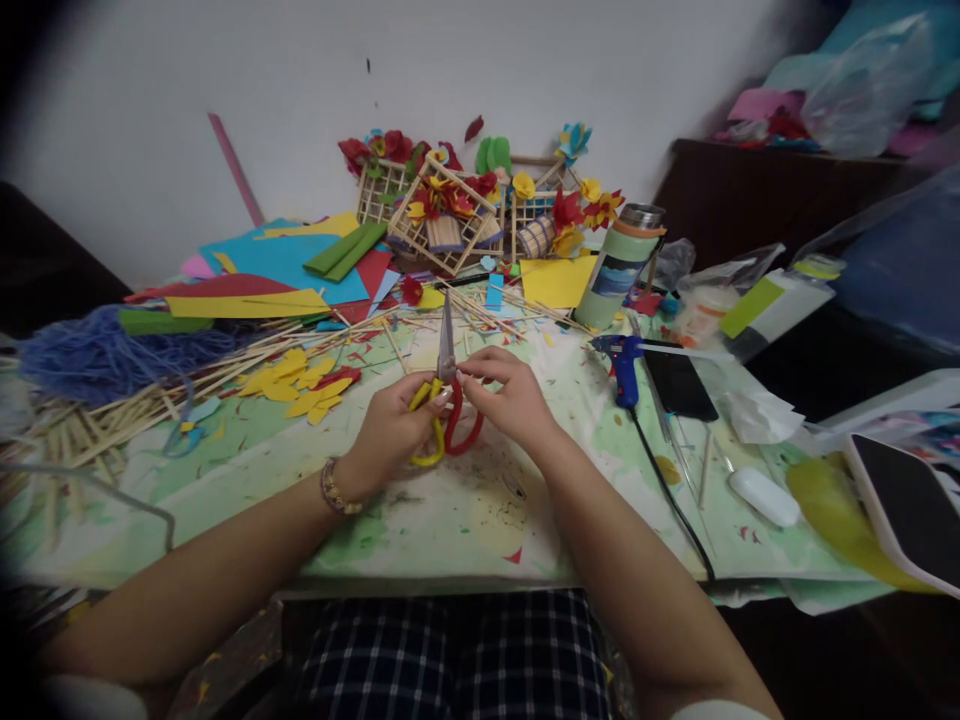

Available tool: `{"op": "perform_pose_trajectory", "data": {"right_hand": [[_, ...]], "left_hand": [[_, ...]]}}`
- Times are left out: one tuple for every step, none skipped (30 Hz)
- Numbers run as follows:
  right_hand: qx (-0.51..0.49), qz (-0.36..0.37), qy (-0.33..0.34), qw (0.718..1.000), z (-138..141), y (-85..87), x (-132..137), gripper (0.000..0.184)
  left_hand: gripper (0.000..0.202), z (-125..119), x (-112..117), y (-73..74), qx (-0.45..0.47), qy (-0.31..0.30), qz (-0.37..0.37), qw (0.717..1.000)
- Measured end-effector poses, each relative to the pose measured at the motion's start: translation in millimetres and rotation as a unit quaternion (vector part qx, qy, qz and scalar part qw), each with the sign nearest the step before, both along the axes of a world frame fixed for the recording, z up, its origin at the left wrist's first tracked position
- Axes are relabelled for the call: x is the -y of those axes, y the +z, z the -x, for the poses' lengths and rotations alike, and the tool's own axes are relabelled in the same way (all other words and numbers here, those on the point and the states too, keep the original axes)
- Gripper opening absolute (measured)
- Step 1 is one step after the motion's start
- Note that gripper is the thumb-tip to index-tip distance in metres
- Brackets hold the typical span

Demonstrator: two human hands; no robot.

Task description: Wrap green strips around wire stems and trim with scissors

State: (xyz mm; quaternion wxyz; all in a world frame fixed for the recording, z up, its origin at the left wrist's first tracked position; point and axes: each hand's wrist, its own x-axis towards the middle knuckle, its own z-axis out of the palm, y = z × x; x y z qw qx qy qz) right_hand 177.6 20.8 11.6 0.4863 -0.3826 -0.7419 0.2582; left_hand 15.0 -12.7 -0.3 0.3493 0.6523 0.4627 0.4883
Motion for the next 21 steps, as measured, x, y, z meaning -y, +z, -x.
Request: {"op": "perform_pose_trajectory", "data": {"right_hand": [[-0.002,-0.021,-0.003,1.000,0.6,1.3,1.5,0.015],[-0.001,-0.042,-0.007,0.999,1.2,2.0,2.7,0.016],[0.003,-0.062,-0.011,0.998,1.7,2.1,3.4,0.016],[0.008,-0.080,-0.016,0.997,2.3,1.7,3.6,0.017],[0.013,-0.094,-0.021,0.995,2.7,0.8,3.4,0.017],[0.016,-0.102,-0.025,0.994,3.1,-0.4,3.0,0.016],[0.018,-0.105,-0.028,0.994,3.5,-1.5,2.4,0.016],[0.017,-0.104,-0.029,0.994,3.8,-2.5,1.9,0.016],[0.015,-0.100,-0.029,0.994,4.1,-3.2,1.6,0.015],[0.012,-0.094,-0.030,0.995,4.4,-3.5,1.4,0.015],[0.006,-0.086,-0.031,0.996,4.6,-3.5,1.5,0.015],[0.000,-0.078,-0.032,0.996,4.8,-3.2,1.6,0.016],[-0.006,-0.069,-0.032,0.997,4.8,-2.9,1.9,0.016],[-0.012,-0.062,-0.031,0.998,4.9,-2.4,2.1,0.016],[-0.016,-0.058,-0.029,0.998,4.8,-2.1,2.3,0.016],[-0.019,-0.059,-0.027,0.998,4.8,-1.7,2.3,0.016],[-0.020,-0.064,-0.026,0.997,4.7,-1.5,2.4,0.015],[-0.021,-0.072,-0.029,0.997,4.7,-1.3,2.4,0.015],[-0.022,-0.082,-0.034,0.996,4.7,-1.2,2.4,0.014],[-0.023,-0.092,-0.041,0.995,4.9,-1.0,2.6,0.013],[-0.022,-0.101,-0.048,0.993,5.2,-0.9,2.9,0.012]], "left_hand": [[0.023,1.9,0.7,1.0,-0.034,0.013,-0.033,0.999],[0.026,3.7,1.2,1.7,-0.068,0.027,-0.063,0.995],[0.028,5.3,1.3,2.1,-0.101,0.041,-0.087,0.990],[0.029,6.5,1.1,2.2,-0.127,0.050,-0.102,0.985],[0.030,7.3,0.7,1.9,-0.146,0.056,-0.110,0.982],[0.031,7.6,0.2,1.3,-0.158,0.058,-0.113,0.979],[0.031,7.6,-0.3,0.7,-0.166,0.057,-0.113,0.978],[0.031,7.4,-0.8,0.2,-0.171,0.057,-0.113,0.977],[0.031,7.1,-1.1,-0.2,-0.174,0.057,-0.115,0.976],[0.031,6.8,-1.2,-0.2,-0.176,0.056,-0.116,0.976],[0.032,6.5,-1.2,0.0,-0.178,0.055,-0.117,0.975],[0.032,6.3,-1.1,0.5,-0.182,0.053,-0.118,0.975],[0.032,6.2,-0.9,1.1,-0.187,0.051,-0.117,0.974],[0.032,6.1,-0.7,1.7,-0.192,0.050,-0.117,0.973],[0.032,6.0,-0.5,2.2,-0.198,0.049,-0.117,0.972],[0.033,5.9,-0.4,2.4,-0.204,0.049,-0.119,0.971],[0.033,5.8,-0.3,2.5,-0.209,0.050,-0.121,0.969],[0.034,5.7,-0.3,2.4,-0.214,0.052,-0.125,0.967],[0.034,5.6,-0.3,2.1,-0.220,0.056,-0.128,0.965],[0.034,5.5,-0.3,1.7,-0.228,0.058,-0.131,0.963],[0.035,5.4,-0.2,1.3,-0.235,0.061,-0.134,0.961]]}}
